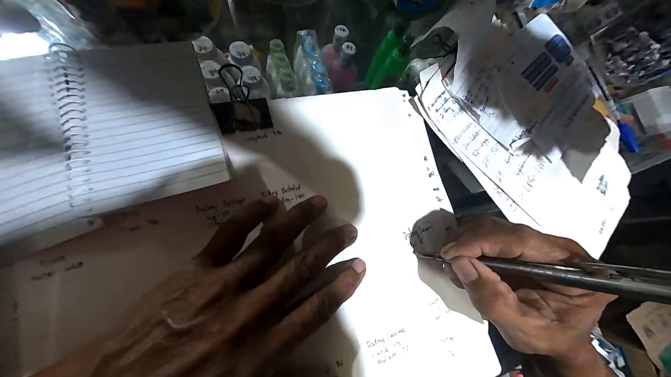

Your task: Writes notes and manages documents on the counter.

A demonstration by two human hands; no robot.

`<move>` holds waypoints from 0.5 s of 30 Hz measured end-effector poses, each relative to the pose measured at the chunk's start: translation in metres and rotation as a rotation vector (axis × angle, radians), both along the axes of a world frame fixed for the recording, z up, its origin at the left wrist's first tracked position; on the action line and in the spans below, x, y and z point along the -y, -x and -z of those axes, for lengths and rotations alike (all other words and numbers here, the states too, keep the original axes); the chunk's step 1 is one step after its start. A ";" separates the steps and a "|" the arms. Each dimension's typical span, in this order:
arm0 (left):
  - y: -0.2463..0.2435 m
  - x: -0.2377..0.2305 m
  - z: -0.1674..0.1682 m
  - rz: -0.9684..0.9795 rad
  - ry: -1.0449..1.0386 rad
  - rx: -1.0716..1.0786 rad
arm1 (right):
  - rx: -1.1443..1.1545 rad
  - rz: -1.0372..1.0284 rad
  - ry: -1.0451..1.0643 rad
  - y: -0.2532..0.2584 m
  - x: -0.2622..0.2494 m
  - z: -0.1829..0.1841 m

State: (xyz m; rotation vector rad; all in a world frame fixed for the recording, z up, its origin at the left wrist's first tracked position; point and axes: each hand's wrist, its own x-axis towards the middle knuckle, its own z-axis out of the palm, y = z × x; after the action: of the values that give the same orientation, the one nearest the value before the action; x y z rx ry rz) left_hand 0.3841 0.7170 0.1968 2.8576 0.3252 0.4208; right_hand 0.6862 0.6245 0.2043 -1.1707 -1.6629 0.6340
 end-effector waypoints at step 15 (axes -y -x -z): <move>0.000 0.000 -0.001 -0.001 0.001 -0.011 | 0.002 0.005 -0.017 -0.002 0.000 0.001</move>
State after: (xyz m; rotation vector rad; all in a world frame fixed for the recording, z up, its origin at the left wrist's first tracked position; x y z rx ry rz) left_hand 0.3843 0.7171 0.1983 2.8598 0.3281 0.4048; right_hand 0.6877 0.6242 0.2035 -1.1630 -1.6633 0.6151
